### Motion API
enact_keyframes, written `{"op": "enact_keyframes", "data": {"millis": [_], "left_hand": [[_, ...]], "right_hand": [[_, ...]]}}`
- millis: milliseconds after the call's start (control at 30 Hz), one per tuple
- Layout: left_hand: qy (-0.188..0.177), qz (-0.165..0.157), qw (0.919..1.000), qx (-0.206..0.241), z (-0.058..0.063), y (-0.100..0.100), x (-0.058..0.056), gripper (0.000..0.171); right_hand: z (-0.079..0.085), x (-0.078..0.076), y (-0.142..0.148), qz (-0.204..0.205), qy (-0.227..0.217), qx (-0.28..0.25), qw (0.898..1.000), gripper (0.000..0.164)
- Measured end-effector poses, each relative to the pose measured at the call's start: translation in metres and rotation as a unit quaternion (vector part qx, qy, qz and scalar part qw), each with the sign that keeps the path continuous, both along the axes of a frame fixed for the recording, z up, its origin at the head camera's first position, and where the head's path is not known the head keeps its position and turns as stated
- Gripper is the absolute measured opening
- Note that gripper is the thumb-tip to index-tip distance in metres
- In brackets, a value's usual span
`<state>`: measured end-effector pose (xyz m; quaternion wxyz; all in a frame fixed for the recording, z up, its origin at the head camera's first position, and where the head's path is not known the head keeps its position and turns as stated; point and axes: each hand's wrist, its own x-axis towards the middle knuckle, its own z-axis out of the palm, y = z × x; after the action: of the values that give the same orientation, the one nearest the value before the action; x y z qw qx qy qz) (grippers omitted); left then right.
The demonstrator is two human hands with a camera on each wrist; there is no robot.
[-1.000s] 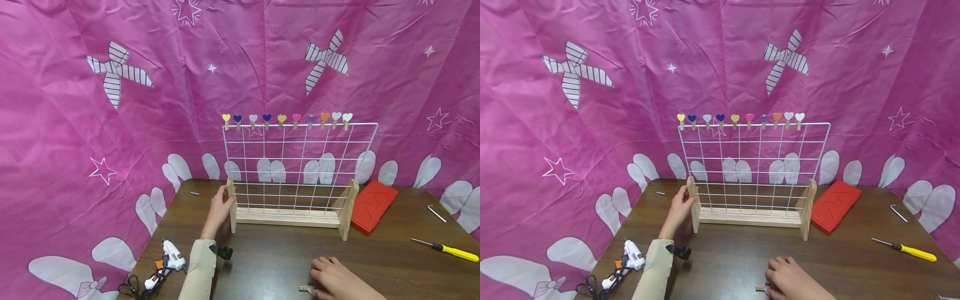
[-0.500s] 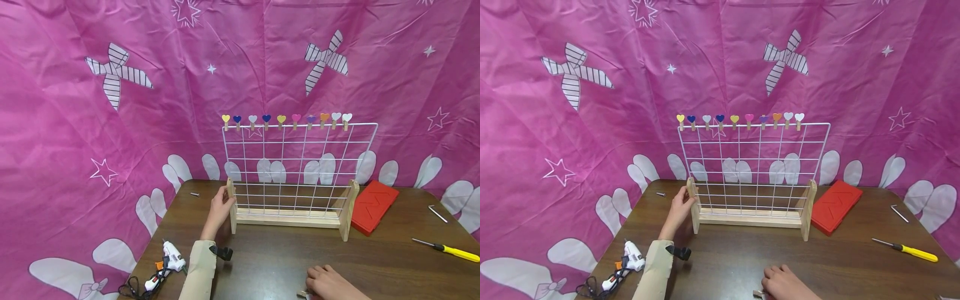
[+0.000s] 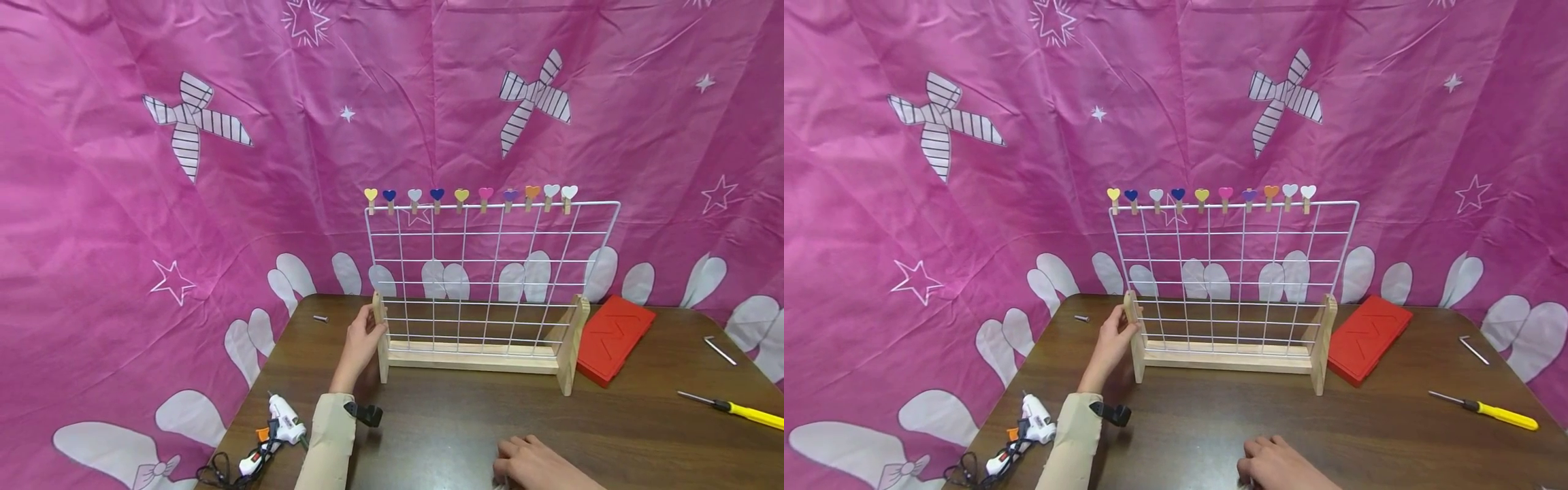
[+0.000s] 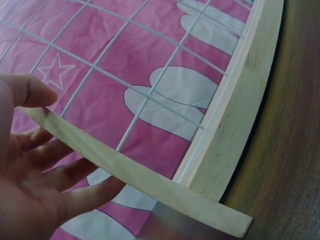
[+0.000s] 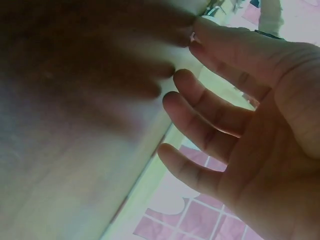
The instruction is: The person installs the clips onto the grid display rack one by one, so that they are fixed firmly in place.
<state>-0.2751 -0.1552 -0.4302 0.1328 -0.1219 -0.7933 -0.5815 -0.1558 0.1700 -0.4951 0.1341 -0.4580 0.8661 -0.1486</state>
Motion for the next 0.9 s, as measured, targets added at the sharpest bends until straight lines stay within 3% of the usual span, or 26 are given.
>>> {"op": "enact_keyframes", "data": {"millis": [133,200,333,400,533,633,733,833,900], "left_hand": [[0.002,-0.002,1.0,0.002,-0.001,0.002,-0.001,0.037],[0.005,-0.004,1.0,0.002,-0.002,0.002,-0.001,0.036],[0.008,-0.003,0.9999,0.006,-0.003,0.001,-0.002,0.036],[0.007,-0.001,1.0,0.007,-0.003,0.001,-0.002,0.036],[0.003,0.003,1.0,0.004,-0.001,0.0,-0.003,0.036],[0.002,0.002,1.0,0.006,0.0,0.0,-0.003,0.035],[0.003,0.0,1.0,0.008,0.0,0.0,-0.003,0.036],[0.003,-0.002,1.0,0.007,-0.001,0.0,-0.002,0.036],[0.003,-0.001,1.0,0.006,-0.001,0.0,-0.002,0.036]], "right_hand": [[0.004,0.001,0.003,0.001,-0.012,-0.025,1.0,0.013],[0.008,0.002,0.006,-0.003,-0.03,-0.057,0.998,0.01],[0.022,0.005,0.012,-0.009,-0.014,-0.142,0.99,0.006],[0.031,0.004,0.015,-0.002,0.012,-0.199,0.98,0.014],[0.054,-0.003,0.02,0.013,0.088,-0.309,0.947,0.033],[0.084,-0.012,0.03,-0.007,0.164,-0.336,0.928,0.039],[0.126,-0.021,0.045,-0.038,0.24,-0.302,0.922,0.034],[0.169,-0.031,0.06,-0.047,0.318,-0.251,0.913,0.009],[0.197,-0.038,0.068,-0.047,0.358,-0.22,0.906,0.02]]}}
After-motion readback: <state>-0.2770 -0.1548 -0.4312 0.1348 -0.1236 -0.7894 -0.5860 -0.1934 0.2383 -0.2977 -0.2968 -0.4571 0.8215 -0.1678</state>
